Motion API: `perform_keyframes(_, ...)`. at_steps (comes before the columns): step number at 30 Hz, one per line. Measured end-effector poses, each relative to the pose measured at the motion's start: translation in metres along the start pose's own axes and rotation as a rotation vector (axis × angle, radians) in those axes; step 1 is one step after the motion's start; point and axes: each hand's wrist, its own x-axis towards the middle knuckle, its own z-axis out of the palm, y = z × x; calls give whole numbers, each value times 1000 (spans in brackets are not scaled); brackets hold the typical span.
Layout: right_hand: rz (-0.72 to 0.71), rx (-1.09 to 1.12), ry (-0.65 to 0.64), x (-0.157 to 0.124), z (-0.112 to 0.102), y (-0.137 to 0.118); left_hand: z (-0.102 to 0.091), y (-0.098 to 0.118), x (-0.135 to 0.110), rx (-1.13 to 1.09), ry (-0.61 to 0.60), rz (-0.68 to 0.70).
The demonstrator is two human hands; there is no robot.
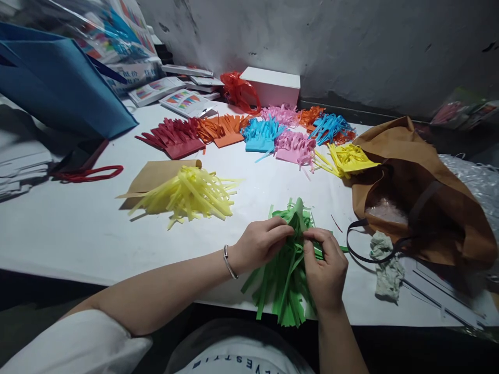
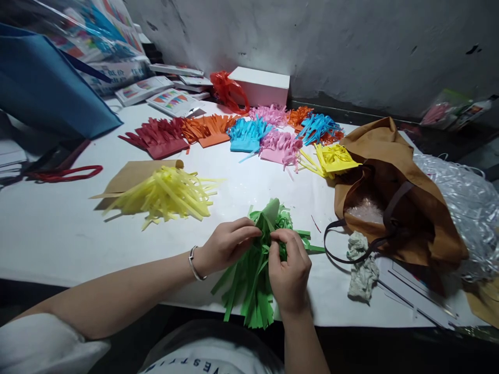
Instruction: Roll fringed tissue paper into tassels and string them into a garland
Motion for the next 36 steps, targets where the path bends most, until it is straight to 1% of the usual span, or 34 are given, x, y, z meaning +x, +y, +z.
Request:
perform_keyframes(5, -52, -80, 7, 1, 4, -1, 1, 1, 0, 8, 22, -33)
perform_keyframes(8, -98, -129, 4, 2, 8, -2, 1, 2, 0, -1, 26, -33)
perform_keyframes(11, -111, -143, 13, 1, 9, -2, 1, 2, 0, -14, 26, -33)
perform_keyframes(14, -76, -122, 23, 2, 8, -2, 1, 2, 0, -14, 20, -29)
perform_keyframes(18, 18, -31, 4, 3, 6, -1, 0, 4, 1, -7, 23, -20)
perform_keyframes(20, 20, -10, -10, 3, 6, -1, -1, 6, 2, 21, 41, -9)
perform_keyframes(23, -66, -32, -28, 2, 7, -3, -1, 6, 3, 73, 86, -20)
perform_keyframes(27, -204, -112, -52, 2, 2, -2, -2, 3, 5, 57, 88, -59)
perform_keyframes(29, -258, -199, -12, 4, -2, 0, -2, 2, 6, 45, 94, -49)
perform_keyframes(32, -290, -377, 121, 5, -8, 2, 0, 1, 5, 20, 109, 7)
perform_keyframes(33, -294, -423, 144, 5, -9, 2, 1, 1, 5, 16, 120, 19)
perform_keyframes(36, -299, -440, 125, 3, -6, 0, 5, 2, 3, 35, 148, 14)
